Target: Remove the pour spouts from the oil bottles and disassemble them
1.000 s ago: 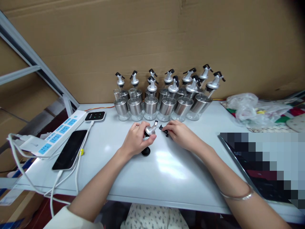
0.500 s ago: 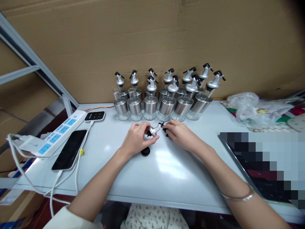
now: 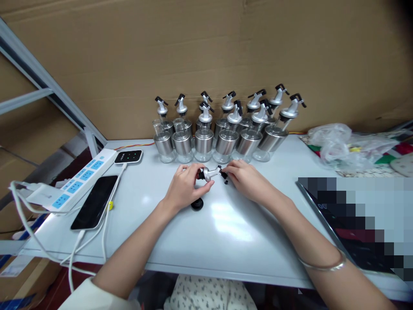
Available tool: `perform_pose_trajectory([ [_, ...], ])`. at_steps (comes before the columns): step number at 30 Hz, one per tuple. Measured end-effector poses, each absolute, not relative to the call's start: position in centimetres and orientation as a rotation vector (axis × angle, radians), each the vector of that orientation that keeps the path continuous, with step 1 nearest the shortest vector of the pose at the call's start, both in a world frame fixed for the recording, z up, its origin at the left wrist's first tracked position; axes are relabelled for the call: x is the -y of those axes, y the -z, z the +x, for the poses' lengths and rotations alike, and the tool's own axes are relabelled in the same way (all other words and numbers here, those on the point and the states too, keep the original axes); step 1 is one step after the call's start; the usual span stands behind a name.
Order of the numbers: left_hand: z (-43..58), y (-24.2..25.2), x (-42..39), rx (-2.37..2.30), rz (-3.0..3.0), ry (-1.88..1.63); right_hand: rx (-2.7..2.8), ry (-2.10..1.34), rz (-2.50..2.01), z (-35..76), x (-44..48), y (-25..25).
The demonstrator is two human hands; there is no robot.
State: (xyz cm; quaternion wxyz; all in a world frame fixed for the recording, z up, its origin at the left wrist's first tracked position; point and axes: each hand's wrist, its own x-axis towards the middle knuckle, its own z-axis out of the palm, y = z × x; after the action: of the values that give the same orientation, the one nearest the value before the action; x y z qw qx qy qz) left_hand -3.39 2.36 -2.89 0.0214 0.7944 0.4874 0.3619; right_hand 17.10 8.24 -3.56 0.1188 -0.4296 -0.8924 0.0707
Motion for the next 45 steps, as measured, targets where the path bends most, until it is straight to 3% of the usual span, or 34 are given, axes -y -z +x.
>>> perform_pose_trajectory([
  [45,-3.5,3.0,-2.5,-1.470,2.511,-1.240,2.632,-0.183,-1.160,16.8,-8.0,4.8],
])
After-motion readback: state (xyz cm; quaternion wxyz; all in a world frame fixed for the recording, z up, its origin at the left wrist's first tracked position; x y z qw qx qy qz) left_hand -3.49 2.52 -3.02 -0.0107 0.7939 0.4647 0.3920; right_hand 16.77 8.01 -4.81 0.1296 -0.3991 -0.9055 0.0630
